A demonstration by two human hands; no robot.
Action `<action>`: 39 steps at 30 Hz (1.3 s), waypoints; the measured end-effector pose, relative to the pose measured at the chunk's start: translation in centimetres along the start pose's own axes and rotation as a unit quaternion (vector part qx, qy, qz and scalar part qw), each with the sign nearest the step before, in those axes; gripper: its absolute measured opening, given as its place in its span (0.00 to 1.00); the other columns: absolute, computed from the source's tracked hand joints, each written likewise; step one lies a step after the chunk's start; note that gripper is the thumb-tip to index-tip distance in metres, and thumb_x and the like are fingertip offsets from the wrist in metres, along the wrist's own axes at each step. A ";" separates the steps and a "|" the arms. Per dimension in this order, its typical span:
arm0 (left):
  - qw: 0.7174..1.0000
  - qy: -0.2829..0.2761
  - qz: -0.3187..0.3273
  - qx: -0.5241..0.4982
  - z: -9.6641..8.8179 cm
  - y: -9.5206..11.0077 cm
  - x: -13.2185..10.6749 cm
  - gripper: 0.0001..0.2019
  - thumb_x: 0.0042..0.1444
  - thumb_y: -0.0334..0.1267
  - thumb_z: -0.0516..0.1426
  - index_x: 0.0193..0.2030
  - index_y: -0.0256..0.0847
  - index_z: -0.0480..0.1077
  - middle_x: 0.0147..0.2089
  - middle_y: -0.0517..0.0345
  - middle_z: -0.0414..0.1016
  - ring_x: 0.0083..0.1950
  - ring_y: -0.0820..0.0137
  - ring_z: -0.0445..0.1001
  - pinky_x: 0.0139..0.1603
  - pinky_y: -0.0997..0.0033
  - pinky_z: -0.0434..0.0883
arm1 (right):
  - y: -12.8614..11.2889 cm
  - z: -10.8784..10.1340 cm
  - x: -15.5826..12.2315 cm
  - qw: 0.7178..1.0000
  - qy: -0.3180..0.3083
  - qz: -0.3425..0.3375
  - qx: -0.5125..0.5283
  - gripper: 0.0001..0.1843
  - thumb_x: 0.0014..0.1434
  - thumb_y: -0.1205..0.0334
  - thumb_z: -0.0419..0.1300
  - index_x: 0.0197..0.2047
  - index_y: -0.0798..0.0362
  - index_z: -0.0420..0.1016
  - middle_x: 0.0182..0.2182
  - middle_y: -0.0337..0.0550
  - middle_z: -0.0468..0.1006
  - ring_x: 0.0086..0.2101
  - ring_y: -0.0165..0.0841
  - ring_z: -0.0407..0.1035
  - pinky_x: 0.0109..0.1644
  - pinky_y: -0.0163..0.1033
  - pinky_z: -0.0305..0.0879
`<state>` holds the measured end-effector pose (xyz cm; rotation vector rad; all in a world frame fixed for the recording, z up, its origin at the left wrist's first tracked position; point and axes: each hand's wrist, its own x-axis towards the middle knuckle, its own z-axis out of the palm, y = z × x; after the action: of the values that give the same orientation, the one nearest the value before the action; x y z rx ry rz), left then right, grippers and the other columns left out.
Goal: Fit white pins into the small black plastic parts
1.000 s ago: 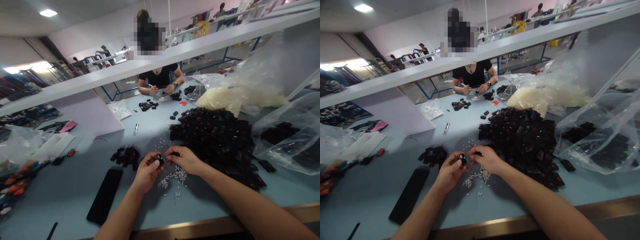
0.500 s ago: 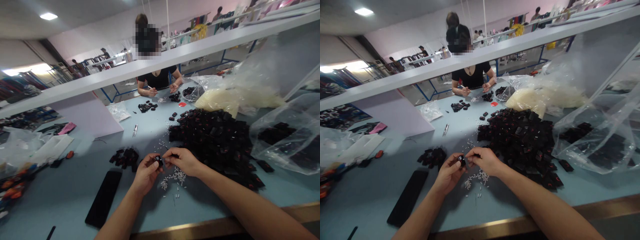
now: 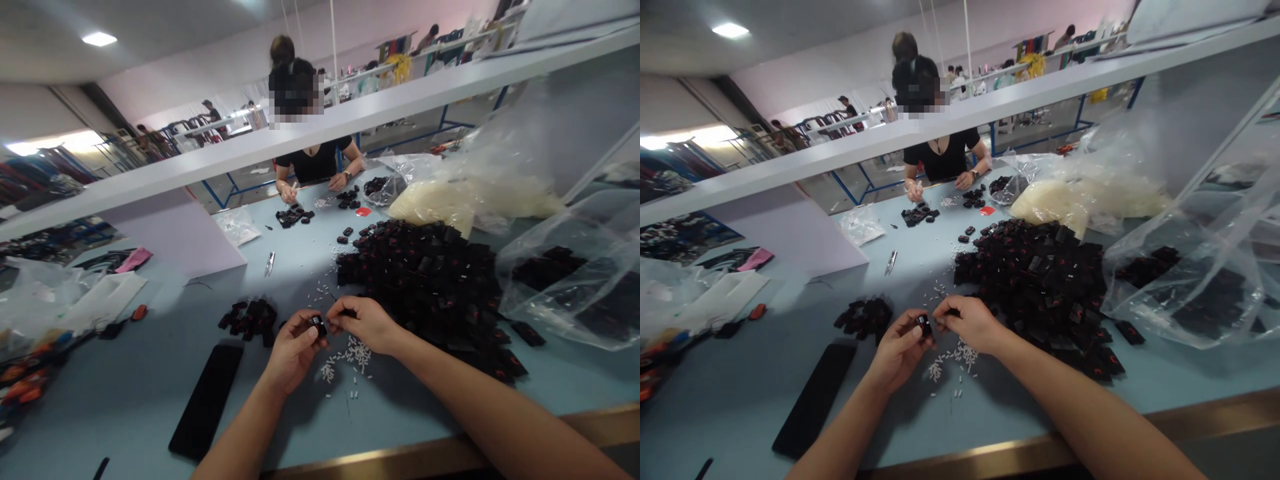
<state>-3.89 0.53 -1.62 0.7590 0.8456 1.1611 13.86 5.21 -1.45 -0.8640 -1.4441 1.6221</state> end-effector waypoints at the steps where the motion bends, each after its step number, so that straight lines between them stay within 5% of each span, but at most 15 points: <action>1: 1.000 -0.002 0.001 0.000 0.0 0.0 0.0 0.12 0.50 0.34 0.65 0.42 0.40 0.73 0.38 0.56 0.74 0.32 0.72 0.73 0.36 0.68 0.71 | -0.1 0.0 0.0 1.000 0.000 0.005 0.007 0.04 0.52 0.63 0.60 0.32 0.54 0.75 0.26 0.39 0.76 0.29 0.32 0.71 0.37 0.39 0.69; 17: 1.000 0.011 0.021 0.001 0.6 -0.1 0.1 0.14 0.44 0.33 0.68 0.39 0.40 0.73 0.36 0.58 0.77 0.34 0.69 0.76 0.38 0.68 0.72 | -0.3 0.4 -0.2 0.995 0.004 0.068 0.079 0.18 0.47 0.49 0.67 0.30 0.56 0.75 0.21 0.38 0.74 0.23 0.28 0.65 0.28 0.35 0.60; 35: 0.999 -0.011 0.034 0.022 0.4 -0.6 0.1 0.13 0.45 0.31 0.68 0.38 0.39 0.73 0.35 0.58 0.78 0.35 0.69 0.76 0.39 0.68 0.72 | -0.4 0.5 -0.4 0.997 -0.002 0.066 0.048 0.16 0.45 0.52 0.69 0.28 0.55 0.75 0.19 0.37 0.74 0.22 0.29 0.65 0.28 0.35 0.59; 39: 0.999 -0.021 0.029 0.032 0.3 -0.7 0.0 0.14 0.45 0.32 0.68 0.39 0.39 0.73 0.34 0.57 0.78 0.35 0.67 0.77 0.38 0.67 0.73 | -0.3 0.0 -0.5 0.992 -0.056 0.073 0.084 0.16 0.44 0.53 0.71 0.27 0.55 0.73 0.19 0.38 0.76 0.23 0.29 0.66 0.29 0.35 0.59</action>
<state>-3.32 0.36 -2.09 0.8631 0.8325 1.1705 14.15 4.83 -1.15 -0.8085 -1.3224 1.8979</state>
